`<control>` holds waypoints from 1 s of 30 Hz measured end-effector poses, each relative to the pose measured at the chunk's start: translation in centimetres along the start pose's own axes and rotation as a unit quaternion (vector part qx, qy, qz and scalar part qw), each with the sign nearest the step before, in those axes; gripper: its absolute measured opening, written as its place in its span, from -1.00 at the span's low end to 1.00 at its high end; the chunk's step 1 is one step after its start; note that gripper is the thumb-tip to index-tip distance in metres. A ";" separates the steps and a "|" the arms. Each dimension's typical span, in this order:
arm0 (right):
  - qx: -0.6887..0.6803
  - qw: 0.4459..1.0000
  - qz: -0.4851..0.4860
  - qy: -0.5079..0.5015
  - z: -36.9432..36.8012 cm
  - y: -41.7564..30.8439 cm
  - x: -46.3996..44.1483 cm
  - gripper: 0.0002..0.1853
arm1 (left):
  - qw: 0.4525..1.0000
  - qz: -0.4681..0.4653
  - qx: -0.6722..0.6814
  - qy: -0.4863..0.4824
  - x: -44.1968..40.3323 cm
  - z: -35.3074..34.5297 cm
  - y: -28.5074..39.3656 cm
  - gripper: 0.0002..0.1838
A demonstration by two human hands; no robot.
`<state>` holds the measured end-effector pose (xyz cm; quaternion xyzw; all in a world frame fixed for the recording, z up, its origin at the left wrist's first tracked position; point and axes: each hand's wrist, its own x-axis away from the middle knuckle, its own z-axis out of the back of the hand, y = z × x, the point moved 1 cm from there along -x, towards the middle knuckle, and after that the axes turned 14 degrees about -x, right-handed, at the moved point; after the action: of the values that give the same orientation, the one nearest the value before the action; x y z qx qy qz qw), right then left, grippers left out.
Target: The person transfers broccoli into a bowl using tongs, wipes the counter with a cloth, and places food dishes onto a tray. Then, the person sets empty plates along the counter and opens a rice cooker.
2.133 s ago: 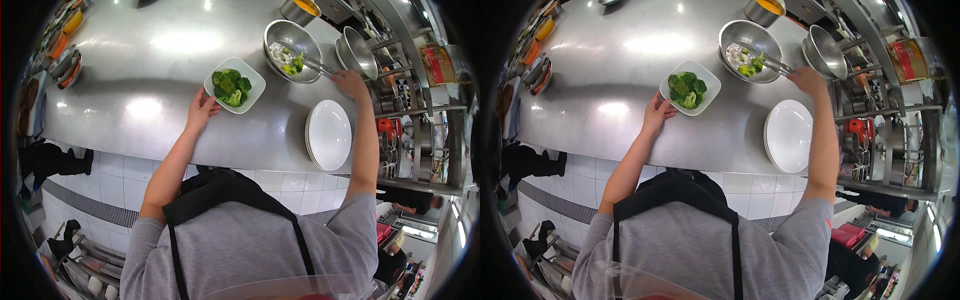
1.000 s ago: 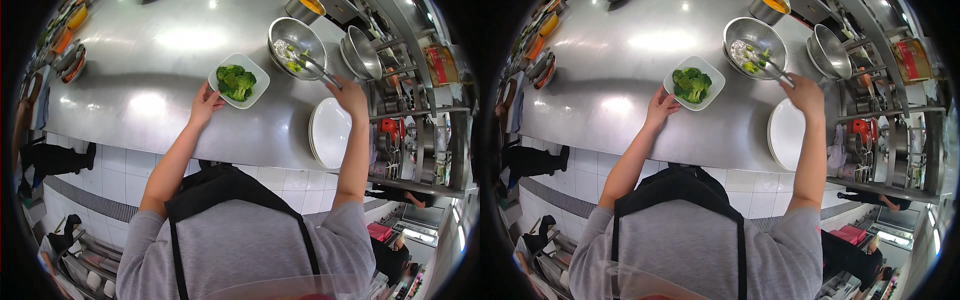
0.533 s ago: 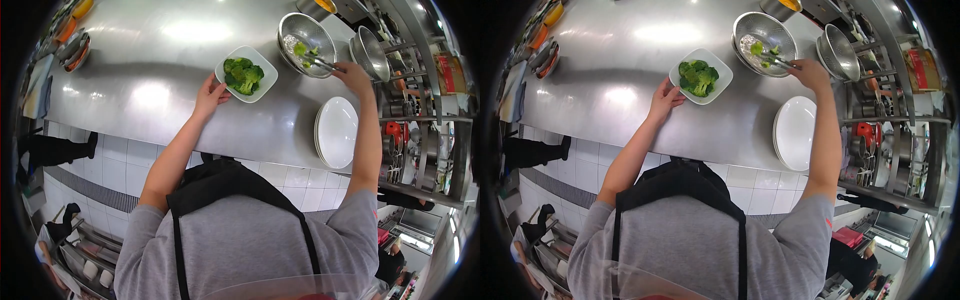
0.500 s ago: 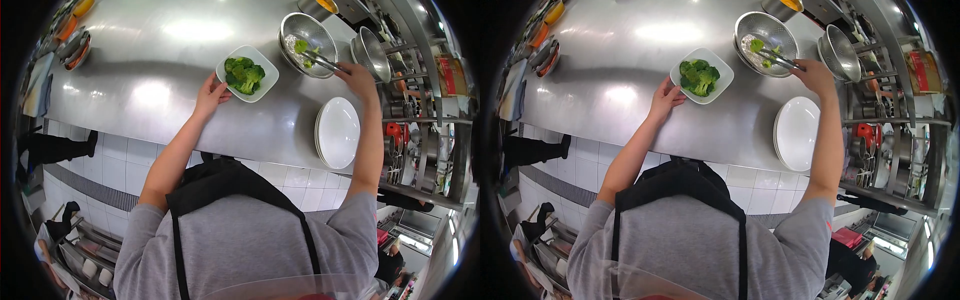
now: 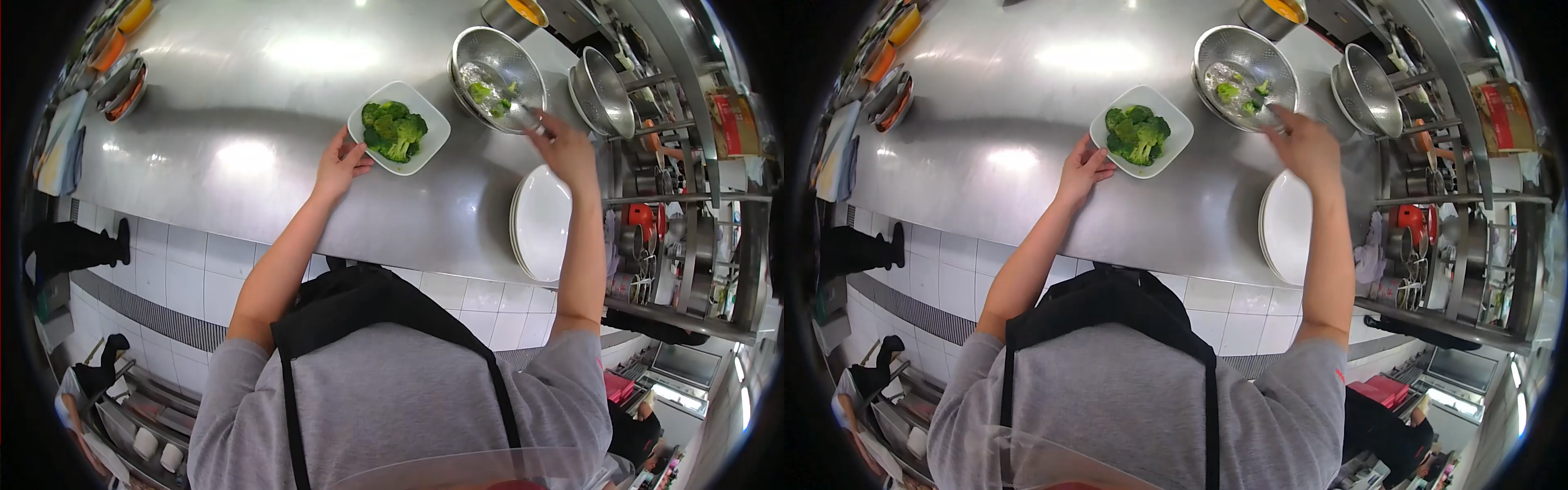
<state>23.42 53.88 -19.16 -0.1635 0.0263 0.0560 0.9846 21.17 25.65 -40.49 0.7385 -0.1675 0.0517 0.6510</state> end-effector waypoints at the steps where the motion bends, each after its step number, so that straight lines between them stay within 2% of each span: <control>1: 0.043 0.998 -0.042 0.010 0.3 2.4 -1.2 -0.60 | 1.000 -0.002 -0.001 -0.005 0.0 0.0 0.0 -0.41; 2: 0.086 0.992 -0.085 0.019 0.3 4.6 -2.2 -0.58 | 1.000 -0.004 -0.005 -0.005 0.0 0.1 -0.1 -0.41; 3: 0.087 0.992 -0.088 0.023 -0.7 6.8 -3.0 -0.58 | 1.000 -0.006 -0.009 -0.003 -0.1 0.1 -0.1 -0.41; 5: 0.086 0.994 -0.042 -0.051 -2.9 9.4 -4.3 -0.55 | 1.000 -0.006 -0.009 -0.004 -0.3 0.1 -0.2 -0.41; 6: 0.086 0.994 -0.042 -0.051 -3.3 9.9 -4.5 -0.55 | 1.000 -0.001 -0.010 -0.002 -0.3 0.1 -0.3 -0.41; 8: -0.055 0.980 -0.174 -0.078 -4.2 9.3 -4.8 -0.59 | 1.000 -0.001 -0.010 -0.002 0.0 0.0 0.1 -0.41; 12: -0.162 0.967 -0.178 -0.078 -1.7 6.0 -3.0 -0.60 | 1.000 -0.007 -0.003 -0.007 -0.1 0.2 -0.2 -0.40; 14: -0.205 0.973 -0.097 -0.049 -0.5 3.7 -1.4 -0.65 | 1.000 -0.008 -0.001 -0.004 -0.1 0.2 -0.3 -0.40; 15: -0.207 0.972 -0.096 -0.053 -0.2 2.8 -0.9 -0.65 | 1.000 -0.015 0.000 -0.010 -0.1 0.2 -0.2 -0.40; 17: -0.165 0.973 -0.015 -0.162 -0.6 0.6 -0.3 -0.66 | 1.000 -0.011 -0.001 -0.006 0.0 0.2 -0.1 -0.40; 18: -0.126 0.976 0.034 -0.177 -1.2 0.0 -0.2 -0.65 | 1.000 -0.010 -0.001 -0.004 0.0 0.1 0.0 -0.40; 19: -0.125 0.976 0.034 -0.177 -1.8 -0.6 -0.3 -0.65 | 1.000 -0.011 0.000 -0.004 -0.1 0.1 -0.1 -0.40; 21: -0.007 0.969 0.118 -0.217 -3.2 -1.8 -0.7 -0.64 | 1.000 -0.001 -0.006 -0.009 -0.3 0.2 -0.5 -0.42; 25: 0.028 0.956 0.091 -0.278 -5.0 -3.3 -2.6 -0.64 | 1.000 -0.003 -0.006 -0.010 0.0 0.1 -0.2 -0.42; 27: -0.043 0.933 0.022 -0.357 -5.1 -3.2 -3.5 -0.65 | 1.000 -0.005 -0.005 -0.008 0.0 0.1 -0.1 -0.41; 28: -0.042 0.933 0.022 -0.357 -4.6 -3.4 -3.6 -0.65 | 1.000 -0.006 -0.004 -0.007 0.0 0.1 -0.1 -0.41; 30: 0.017 0.925 -0.003 -0.380 -3.4 -3.5 -3.7 -0.65 | 1.000 -0.004 0.002 -0.007 -0.1 0.1 -0.1 -0.41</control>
<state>20.02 49.11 -21.00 -0.1128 -0.3493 0.1106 0.9236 21.11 25.55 -40.64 0.7410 -0.1690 0.0449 0.6483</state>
